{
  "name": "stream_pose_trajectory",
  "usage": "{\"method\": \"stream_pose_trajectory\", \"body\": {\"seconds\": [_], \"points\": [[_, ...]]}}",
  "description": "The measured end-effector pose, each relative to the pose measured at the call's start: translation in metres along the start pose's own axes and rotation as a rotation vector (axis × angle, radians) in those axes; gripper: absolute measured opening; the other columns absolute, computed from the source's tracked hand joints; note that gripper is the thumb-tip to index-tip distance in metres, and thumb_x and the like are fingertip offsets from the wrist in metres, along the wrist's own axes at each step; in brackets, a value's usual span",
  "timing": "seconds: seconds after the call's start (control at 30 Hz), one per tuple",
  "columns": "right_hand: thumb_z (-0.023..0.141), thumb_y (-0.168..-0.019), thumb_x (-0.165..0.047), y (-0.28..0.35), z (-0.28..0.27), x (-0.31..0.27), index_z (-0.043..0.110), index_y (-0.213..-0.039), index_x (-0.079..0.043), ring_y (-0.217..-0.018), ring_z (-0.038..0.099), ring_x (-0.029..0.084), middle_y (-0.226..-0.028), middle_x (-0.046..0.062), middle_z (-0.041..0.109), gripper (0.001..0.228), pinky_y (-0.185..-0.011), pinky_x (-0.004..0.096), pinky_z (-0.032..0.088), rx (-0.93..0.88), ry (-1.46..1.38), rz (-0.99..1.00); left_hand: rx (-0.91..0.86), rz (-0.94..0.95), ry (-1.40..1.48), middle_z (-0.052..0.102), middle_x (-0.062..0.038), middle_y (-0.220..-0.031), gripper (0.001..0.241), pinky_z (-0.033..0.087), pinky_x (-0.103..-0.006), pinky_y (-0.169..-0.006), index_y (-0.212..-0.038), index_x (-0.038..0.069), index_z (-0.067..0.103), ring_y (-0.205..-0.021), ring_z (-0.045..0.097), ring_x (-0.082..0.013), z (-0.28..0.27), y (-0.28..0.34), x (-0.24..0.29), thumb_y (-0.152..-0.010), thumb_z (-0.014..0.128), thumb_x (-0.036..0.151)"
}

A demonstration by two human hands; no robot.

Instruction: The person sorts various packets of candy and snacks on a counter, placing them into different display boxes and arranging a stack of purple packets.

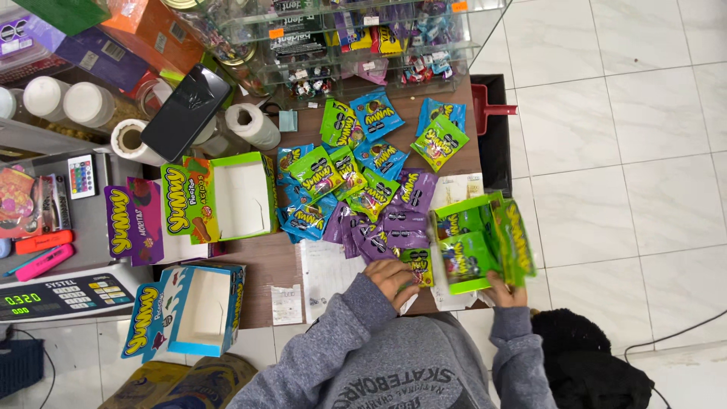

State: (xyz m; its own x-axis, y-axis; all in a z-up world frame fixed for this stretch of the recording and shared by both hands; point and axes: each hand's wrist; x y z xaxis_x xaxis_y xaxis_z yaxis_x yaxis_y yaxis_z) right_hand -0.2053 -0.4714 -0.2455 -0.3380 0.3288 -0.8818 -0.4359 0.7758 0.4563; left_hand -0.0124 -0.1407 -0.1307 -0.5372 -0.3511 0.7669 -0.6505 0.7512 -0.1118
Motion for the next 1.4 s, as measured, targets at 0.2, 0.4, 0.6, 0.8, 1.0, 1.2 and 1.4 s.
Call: {"method": "stream_pose_trajectory", "body": {"seconds": [0.2,0.4,0.6,0.8,1.0,1.2,1.4], "points": [[0.115,-0.096,-0.027,-0.004,-0.068,-0.013,0.07,-0.183,-0.01,-0.152,0.073,0.064,-0.165,0.035,0.079,0.099,-0.126,0.082,0.063,-0.258,0.499,-0.095,-0.067,-0.067,0.059,0.09,-0.005,-0.121,0.02,0.07,-0.051,-0.104,-0.125,0.02,0.093,-0.12,0.089,-0.0338,-0.062,0.035,0.007,-0.123,0.087,0.039],[0.089,-0.093,-0.088,0.069,-0.054,-0.127,0.101,-0.144,-0.036,-0.124,0.091,0.002,-0.127,-0.013,0.104,0.073,-0.121,0.019,0.065,-0.785,1.529,0.327,-0.173,-0.157,-0.036,0.089,-0.012,-0.123,0.038,0.068,-0.0579,-0.1,-0.13,0.013,0.097,-0.112,0.084,-0.0386,-0.057,0.112,-0.051,-0.126,0.078,0.046],[0.1,-0.102,-0.05,0.112,0.09,-0.066,0.093,-0.159,-0.026,-0.134,0.102,0.015,-0.155,0.0,0.102,0.063,-0.122,0.032,0.079,-0.979,1.025,0.021,-0.105,-0.104,0.02,0.084,-0.02,-0.154,0.053,0.061,-0.054,-0.126,-0.148,0.009,0.089,-0.14,0.081,-0.0441,-0.05,0.139,-0.055,-0.117,0.086,0.052],[0.084,-0.11,-0.075,0.078,0.112,0.1,0.05,-0.192,-0.015,-0.186,0.038,0.061,-0.209,0.033,0.028,0.108,-0.151,0.066,0.037,-1.176,1.301,-0.813,-0.262,-0.083,-0.259,0.025,-0.012,-0.216,0.094,0.008,-0.07,-0.159,-0.199,0.022,0.046,-0.201,0.015,-0.0414,-0.007,0.149,-0.085,-0.123,0.046,0.079],[0.063,-0.118,-0.082,0.127,0.147,0.025,0.042,-0.193,-0.039,-0.2,0.018,0.032,-0.22,0.006,0.0,0.089,-0.15,0.079,0.037,-1.189,2.064,-0.471,-0.461,-0.129,-0.313,0.028,-0.006,-0.216,0.069,0.018,-0.0838,-0.152,-0.182,0.031,0.066,-0.199,0.023,-0.0405,0.006,0.155,-0.087,-0.116,0.077,0.051],[0.063,-0.115,-0.085,0.081,0.148,0.054,0.074,-0.173,-0.032,-0.173,0.067,0.038,-0.197,0.012,0.055,0.079,-0.149,0.051,0.051,-1.277,1.818,-0.483,0.11,-0.238,-0.087,0.091,-0.017,-0.118,0.038,0.066,-0.0645,-0.093,-0.123,0.015,0.094,-0.104,0.085,-0.0478,-0.106,0.174,-0.076,-0.128,0.069,0.043],[0.059,-0.116,-0.083,0.104,0.217,-0.014,0.07,-0.18,-0.03,-0.168,0.073,0.028,-0.186,0.002,0.072,0.083,-0.145,0.047,0.055,-1.432,1.529,-0.501,0.48,-0.776,-0.672,0.074,-0.023,-0.146,0.096,0.064,-0.0622,-0.099,-0.162,0.006,0.072,-0.123,0.071,-0.0464,-0.203,0.258,-0.094,-0.09,0.11,0.057]]}}
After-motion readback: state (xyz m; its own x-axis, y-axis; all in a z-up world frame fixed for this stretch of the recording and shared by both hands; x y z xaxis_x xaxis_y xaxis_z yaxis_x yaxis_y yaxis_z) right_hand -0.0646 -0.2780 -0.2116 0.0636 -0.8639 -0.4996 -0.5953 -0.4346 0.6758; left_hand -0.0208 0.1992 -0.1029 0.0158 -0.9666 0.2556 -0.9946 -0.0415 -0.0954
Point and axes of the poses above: each hand's wrist, its own y-axis away from the middle knuckle, its own z-axis out of the palm, x = y × z
